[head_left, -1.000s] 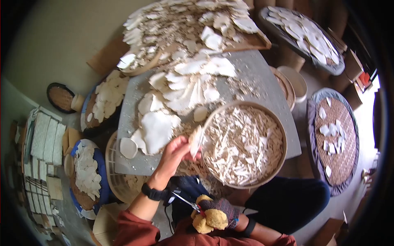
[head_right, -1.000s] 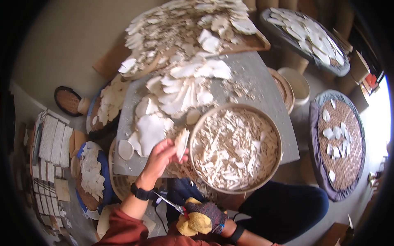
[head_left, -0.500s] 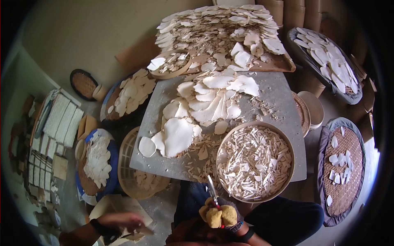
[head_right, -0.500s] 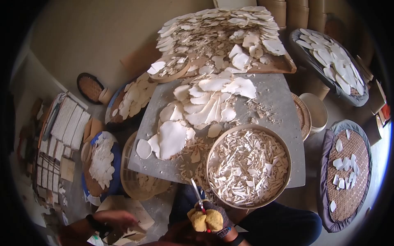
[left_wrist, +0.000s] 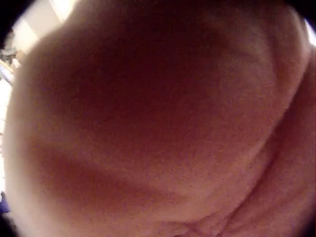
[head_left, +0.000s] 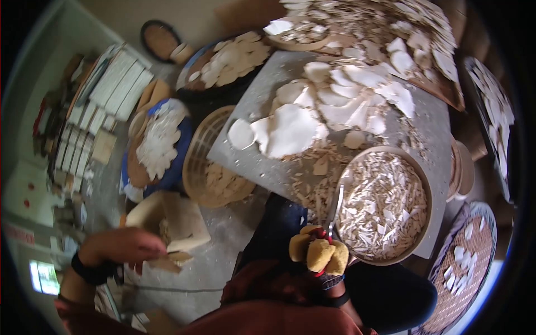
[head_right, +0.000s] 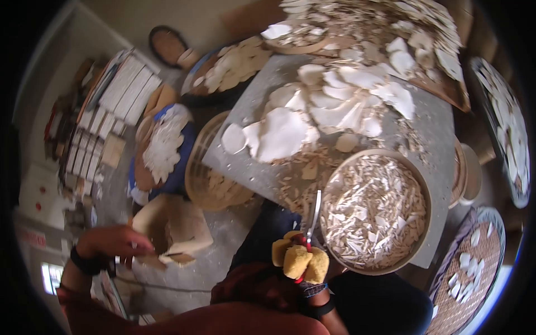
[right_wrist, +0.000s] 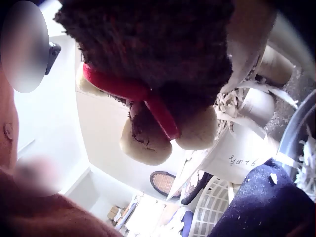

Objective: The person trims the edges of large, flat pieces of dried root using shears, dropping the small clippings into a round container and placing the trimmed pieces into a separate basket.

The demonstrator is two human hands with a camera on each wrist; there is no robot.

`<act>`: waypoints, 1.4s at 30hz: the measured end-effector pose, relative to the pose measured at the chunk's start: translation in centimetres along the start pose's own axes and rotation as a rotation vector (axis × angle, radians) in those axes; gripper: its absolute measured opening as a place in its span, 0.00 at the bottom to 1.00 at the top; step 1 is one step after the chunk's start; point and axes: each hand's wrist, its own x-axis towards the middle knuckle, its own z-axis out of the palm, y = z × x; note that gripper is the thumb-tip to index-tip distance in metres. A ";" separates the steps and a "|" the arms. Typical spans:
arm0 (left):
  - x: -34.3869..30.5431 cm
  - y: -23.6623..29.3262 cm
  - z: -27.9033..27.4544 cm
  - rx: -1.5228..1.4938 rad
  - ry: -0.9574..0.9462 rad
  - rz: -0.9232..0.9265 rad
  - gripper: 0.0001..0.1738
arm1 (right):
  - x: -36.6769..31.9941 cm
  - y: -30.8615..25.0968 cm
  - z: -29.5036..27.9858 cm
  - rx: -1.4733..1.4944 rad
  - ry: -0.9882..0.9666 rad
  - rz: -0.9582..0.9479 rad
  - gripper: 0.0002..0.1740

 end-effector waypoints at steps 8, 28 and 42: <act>1.4 1.4 -2.6 -0.311 0.546 0.441 0.13 | -0.1 4.1 -1.9 -0.770 0.216 -0.330 0.20; 7.7 -27.6 37.9 -0.771 -0.802 -0.427 0.17 | 5.2 -2.3 5.7 -0.895 -0.001 -0.272 0.22; 6.6 -36.5 7.6 -0.707 -0.441 -0.585 0.14 | 7.6 -12.1 1.6 -2.029 0.168 -1.232 0.21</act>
